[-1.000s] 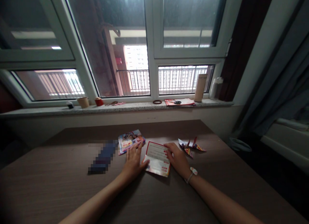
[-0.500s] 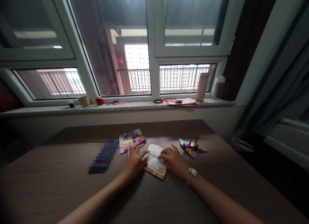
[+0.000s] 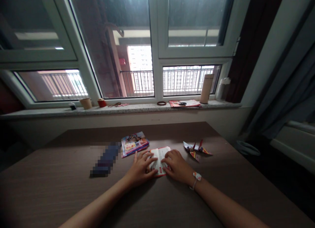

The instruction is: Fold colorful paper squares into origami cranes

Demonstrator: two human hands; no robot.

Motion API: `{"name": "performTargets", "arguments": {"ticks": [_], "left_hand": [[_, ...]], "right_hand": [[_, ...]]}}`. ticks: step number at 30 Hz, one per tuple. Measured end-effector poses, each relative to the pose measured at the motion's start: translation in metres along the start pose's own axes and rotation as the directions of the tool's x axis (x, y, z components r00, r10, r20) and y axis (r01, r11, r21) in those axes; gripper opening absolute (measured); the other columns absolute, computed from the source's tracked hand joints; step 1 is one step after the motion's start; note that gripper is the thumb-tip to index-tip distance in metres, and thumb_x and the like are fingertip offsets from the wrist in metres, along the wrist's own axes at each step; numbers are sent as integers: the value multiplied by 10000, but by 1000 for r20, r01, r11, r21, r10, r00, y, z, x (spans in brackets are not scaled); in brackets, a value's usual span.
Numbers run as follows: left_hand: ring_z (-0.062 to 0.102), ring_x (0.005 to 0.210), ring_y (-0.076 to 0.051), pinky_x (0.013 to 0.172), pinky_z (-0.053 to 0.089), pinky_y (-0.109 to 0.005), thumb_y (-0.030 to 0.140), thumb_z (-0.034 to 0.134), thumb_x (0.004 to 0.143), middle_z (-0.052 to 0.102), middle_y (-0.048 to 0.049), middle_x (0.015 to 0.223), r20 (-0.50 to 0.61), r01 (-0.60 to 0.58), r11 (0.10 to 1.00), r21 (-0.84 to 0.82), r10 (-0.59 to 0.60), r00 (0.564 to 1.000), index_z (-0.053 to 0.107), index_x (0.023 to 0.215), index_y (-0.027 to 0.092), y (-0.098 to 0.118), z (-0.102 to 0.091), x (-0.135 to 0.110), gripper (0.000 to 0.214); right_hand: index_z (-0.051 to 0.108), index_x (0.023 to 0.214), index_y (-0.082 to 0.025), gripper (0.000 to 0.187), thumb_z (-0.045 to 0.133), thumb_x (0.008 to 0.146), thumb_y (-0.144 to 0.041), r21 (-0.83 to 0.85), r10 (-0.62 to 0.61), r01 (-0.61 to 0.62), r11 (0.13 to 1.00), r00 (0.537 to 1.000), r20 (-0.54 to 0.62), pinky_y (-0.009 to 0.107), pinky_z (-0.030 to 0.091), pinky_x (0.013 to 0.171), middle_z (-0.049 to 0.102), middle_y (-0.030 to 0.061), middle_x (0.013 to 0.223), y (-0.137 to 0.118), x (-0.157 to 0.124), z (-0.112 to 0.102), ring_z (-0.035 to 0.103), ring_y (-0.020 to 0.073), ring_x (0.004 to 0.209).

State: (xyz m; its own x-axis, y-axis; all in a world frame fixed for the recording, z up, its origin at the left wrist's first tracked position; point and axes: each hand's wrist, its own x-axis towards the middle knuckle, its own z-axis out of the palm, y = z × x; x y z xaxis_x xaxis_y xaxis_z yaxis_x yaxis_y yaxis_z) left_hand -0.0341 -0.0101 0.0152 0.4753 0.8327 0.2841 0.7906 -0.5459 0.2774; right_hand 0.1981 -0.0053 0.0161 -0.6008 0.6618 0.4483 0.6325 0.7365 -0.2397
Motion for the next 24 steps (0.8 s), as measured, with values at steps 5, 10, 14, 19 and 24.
{"name": "performTargets", "arguments": {"ticks": [5,10,14,19,24], "left_hand": [[342,1324,-345,1093,50,-701,455,676,785,530,-53,1337,12,-15,1000,5,15,1000,593,1231,346,-1,2,-2,467],[304,1351,-381,1064,29,-737,572,667,757,483,-81,1397,48,-27,998,48,24,999,569,1269,354,1,-2,-2,565],[268,1376,-392,1052,12,-752,621,665,732,430,-92,1454,111,-30,998,50,25,994,526,1317,358,1,-4,-1,657],[272,1374,-377,1070,3,-733,600,669,744,456,-84,1439,94,-2,999,41,-2,996,558,1290,346,1,-3,-1,612],[301,1355,-369,1075,6,-723,603,609,804,494,-73,1412,93,18,1000,-12,-17,996,594,1266,354,2,-6,0,524]], "right_hand": [[634,1114,-239,257,573,871,-300,20,1,-2,1000,1000,21,426,403,961,609,82,1099,0,0,-1,518,247,1072],[623,1161,-250,387,640,826,-444,11,10,-10,1000,998,55,455,377,985,591,87,1142,0,-1,-3,500,266,1095],[618,1172,-257,472,664,789,-528,3,13,-13,1000,998,67,514,294,1054,593,83,1156,1,-1,-4,497,276,1116],[596,1207,-274,496,671,786,-526,33,-10,7,999,997,83,547,198,1114,592,77,1213,1,-1,-4,483,273,1178],[617,1176,-272,435,695,782,-438,75,-15,9,997,997,79,552,167,1135,616,67,1188,1,-2,-6,517,248,1164]]}}
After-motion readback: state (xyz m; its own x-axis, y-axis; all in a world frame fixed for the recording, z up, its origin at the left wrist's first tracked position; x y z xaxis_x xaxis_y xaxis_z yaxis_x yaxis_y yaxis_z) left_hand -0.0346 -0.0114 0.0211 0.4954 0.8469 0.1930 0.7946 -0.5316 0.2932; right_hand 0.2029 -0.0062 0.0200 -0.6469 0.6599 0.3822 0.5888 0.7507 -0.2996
